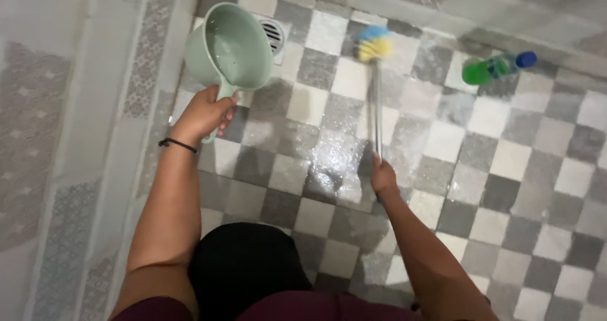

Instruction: The person pours cleaning liquid from a bottle onto a tiled floor and uses a long-handled scrub brush to scrub the tiles. They use a plastic dipper to pour water over the area and continue scrubbing the wet surface.

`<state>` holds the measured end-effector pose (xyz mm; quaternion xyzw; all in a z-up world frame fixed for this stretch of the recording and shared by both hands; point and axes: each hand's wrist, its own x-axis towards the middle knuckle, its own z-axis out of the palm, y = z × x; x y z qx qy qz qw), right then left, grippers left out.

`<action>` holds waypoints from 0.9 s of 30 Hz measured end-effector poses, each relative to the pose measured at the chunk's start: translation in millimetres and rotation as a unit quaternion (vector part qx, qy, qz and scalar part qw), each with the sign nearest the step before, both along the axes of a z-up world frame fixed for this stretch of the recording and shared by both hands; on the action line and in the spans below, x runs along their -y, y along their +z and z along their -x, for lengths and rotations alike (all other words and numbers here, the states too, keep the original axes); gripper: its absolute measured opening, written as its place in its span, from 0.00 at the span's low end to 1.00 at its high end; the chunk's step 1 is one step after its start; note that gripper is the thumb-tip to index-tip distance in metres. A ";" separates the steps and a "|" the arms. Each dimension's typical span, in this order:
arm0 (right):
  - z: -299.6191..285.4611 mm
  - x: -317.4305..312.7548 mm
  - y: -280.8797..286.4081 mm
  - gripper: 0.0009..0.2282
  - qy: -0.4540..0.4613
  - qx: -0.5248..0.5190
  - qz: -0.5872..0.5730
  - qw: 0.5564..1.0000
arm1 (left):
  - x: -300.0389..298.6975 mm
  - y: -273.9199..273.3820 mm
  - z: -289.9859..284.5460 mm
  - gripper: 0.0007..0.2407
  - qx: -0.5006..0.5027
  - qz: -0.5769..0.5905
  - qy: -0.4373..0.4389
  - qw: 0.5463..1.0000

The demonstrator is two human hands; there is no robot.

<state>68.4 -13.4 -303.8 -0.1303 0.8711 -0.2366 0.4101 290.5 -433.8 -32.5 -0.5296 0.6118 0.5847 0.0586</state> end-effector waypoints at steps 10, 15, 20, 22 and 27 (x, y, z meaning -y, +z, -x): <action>2.6 -223.1 96.7 0.33 0.013 -0.043 -0.232 0.972 | -16.1 -7.7 27.3 0.16 0.044 0.013 -0.119 0.992; 15.8 -232.4 77.2 0.33 -0.270 -0.032 -0.248 0.930 | -48.4 -52.1 37.6 0.18 0.028 0.169 -0.203 0.964; -31.5 -150.9 56.1 0.29 0.242 -0.206 -0.151 0.936 | -67.9 -73.0 51.3 0.16 0.044 0.233 -0.257 0.937; -58.6 -122.3 54.8 0.28 -0.046 -0.020 -0.073 0.996 | -66.5 -65.7 59.0 0.16 -0.092 0.255 -0.248 0.930; -19.1 -111.2 48.0 0.28 0.063 0.020 -0.094 0.993 | -71.5 13.6 55.5 0.13 -0.085 -0.138 0.032 0.986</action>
